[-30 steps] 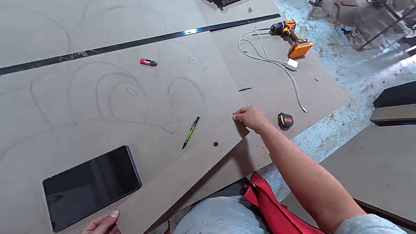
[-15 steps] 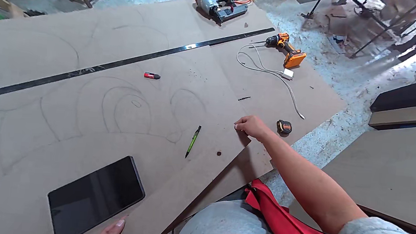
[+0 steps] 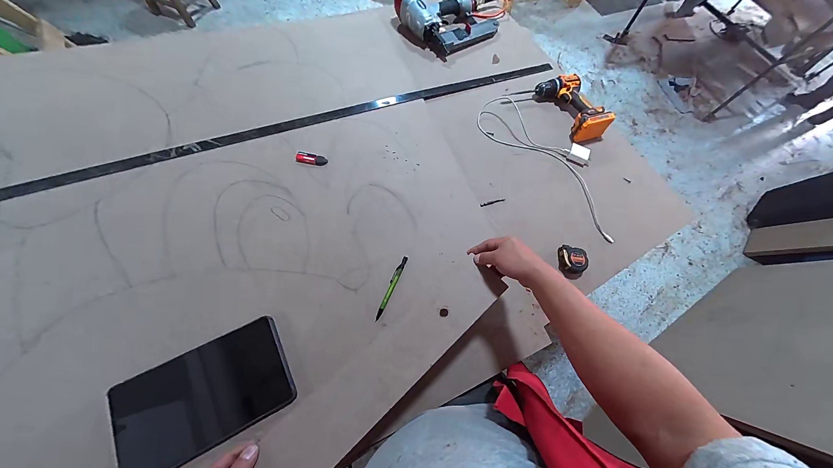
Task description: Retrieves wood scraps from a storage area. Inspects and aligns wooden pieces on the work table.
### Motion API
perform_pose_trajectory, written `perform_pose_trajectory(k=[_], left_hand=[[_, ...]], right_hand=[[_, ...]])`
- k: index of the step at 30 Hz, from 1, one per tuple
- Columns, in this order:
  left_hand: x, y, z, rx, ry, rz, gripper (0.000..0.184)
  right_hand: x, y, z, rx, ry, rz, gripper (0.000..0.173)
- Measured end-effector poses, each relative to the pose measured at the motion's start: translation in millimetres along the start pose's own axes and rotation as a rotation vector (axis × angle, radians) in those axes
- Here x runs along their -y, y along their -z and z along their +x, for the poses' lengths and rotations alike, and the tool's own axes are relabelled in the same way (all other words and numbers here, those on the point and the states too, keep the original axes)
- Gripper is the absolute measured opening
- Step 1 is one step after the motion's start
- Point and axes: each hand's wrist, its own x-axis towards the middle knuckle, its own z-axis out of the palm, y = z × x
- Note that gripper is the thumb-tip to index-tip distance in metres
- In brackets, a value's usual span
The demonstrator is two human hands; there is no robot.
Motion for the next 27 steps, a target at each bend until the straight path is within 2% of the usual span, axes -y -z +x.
perform_pose_trajectory(k=[5,12,27], left_hand=[[0.8,-6.9,-6.8,-0.07,-0.031,0.016,0.004],[7.3,-18.1,-6.6,-0.178,-0.195,0.034,0.005],[4.6,-15.5,-5.0,-0.149,-0.147,0.048,0.007]], right_hand=[[-3.6,0.7,5.6,-0.04,0.015,-0.047,0.022],[-0.2,-3.2,9.6,-0.052,0.012,0.015,0.02],[-2.6,-5.5,9.5,-0.092,0.055,-0.014,0.018]])
